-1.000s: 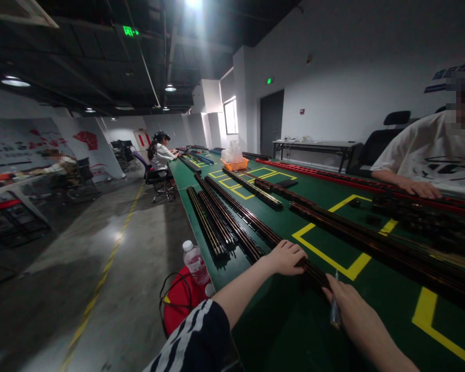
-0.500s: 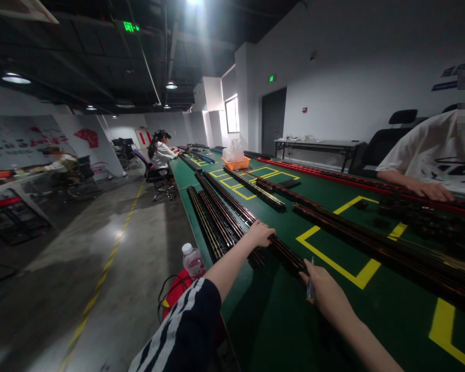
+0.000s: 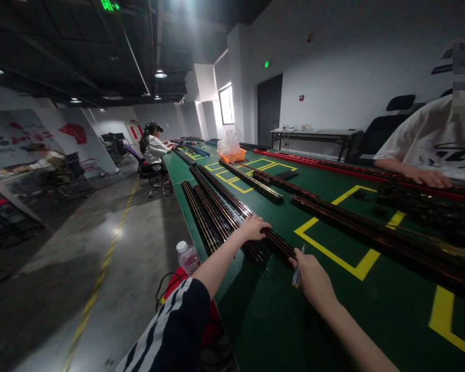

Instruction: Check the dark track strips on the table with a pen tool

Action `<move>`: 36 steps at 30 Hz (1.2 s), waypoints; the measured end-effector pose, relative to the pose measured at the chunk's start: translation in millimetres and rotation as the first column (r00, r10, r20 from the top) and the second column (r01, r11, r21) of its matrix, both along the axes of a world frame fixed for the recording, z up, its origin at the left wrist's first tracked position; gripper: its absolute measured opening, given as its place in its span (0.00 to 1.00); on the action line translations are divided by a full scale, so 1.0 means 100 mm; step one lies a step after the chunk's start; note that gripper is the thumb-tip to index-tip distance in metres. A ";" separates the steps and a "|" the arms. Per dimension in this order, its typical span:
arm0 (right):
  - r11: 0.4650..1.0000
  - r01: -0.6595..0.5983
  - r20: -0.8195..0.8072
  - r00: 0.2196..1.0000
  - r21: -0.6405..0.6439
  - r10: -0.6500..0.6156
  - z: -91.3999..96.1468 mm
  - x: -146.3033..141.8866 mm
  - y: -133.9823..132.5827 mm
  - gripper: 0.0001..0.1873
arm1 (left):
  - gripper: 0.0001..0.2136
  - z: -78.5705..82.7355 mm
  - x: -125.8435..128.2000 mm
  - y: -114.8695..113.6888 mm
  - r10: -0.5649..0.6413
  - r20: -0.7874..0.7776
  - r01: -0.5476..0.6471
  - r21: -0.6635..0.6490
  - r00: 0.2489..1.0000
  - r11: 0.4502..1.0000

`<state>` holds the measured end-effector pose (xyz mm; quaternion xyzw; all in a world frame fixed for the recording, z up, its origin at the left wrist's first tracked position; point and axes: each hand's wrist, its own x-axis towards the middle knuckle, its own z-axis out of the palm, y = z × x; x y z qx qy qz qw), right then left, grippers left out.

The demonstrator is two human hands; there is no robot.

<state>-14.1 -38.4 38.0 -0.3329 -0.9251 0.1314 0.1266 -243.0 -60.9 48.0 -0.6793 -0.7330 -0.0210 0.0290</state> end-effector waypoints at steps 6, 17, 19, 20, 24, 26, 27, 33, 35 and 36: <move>1.000 -0.005 -0.001 1.000 -0.013 0.005 0.01 -0.03 -0.08 0.19 | 0.18 0.00 0.00 -0.07 -0.022 0.021 0.022 0.014 1.000 1.000; 0.997 -0.055 0.007 0.998 0.056 0.055 -0.03 -0.06 -0.25 0.19 | 0.18 -0.01 0.01 -0.26 0.010 0.044 -0.011 0.025 0.999 1.000; 0.996 -0.052 0.002 0.999 0.078 0.052 -0.05 -0.06 -0.25 0.19 | 0.18 -0.05 0.02 -0.28 0.029 0.048 -0.031 0.040 0.998 0.999; 0.995 -0.051 -0.006 0.999 0.085 0.052 -0.06 -0.06 -0.25 0.19 | 0.18 -0.07 0.03 -0.29 0.043 0.049 -0.046 0.051 0.998 0.998; 0.996 -0.059 -0.034 0.997 0.073 0.062 -0.07 -0.06 -0.25 0.19 | 0.16 -0.14 0.08 -0.31 0.100 0.058 -0.106 0.115 0.993 0.988; 0.996 -0.060 -0.024 0.998 0.067 0.062 -0.06 -0.06 -0.24 0.19 | 0.15 -0.17 0.11 -0.32 0.114 0.063 -0.122 0.136 0.991 0.983; 0.996 -0.062 -0.016 0.998 0.066 0.063 -0.06 -0.06 -0.24 0.19 | 0.15 -0.17 0.11 -0.32 0.118 0.066 -0.126 0.144 0.991 0.982; 0.992 -0.091 0.006 0.996 0.089 0.091 -0.08 -0.04 -0.20 0.19 | 0.13 -0.19 0.15 -0.30 0.151 0.083 -0.165 0.187 0.985 0.968; 0.989 -0.115 -0.011 0.993 0.098 0.116 -0.12 -0.04 -0.18 0.20 | 0.13 -0.20 0.16 -0.30 0.168 0.091 -0.183 0.199 0.982 0.963; 0.986 -0.129 -0.024 0.991 0.103 0.132 -0.15 -0.03 -0.17 0.20 | 0.13 -0.21 0.17 -0.29 0.175 0.094 -0.191 0.203 0.980 0.960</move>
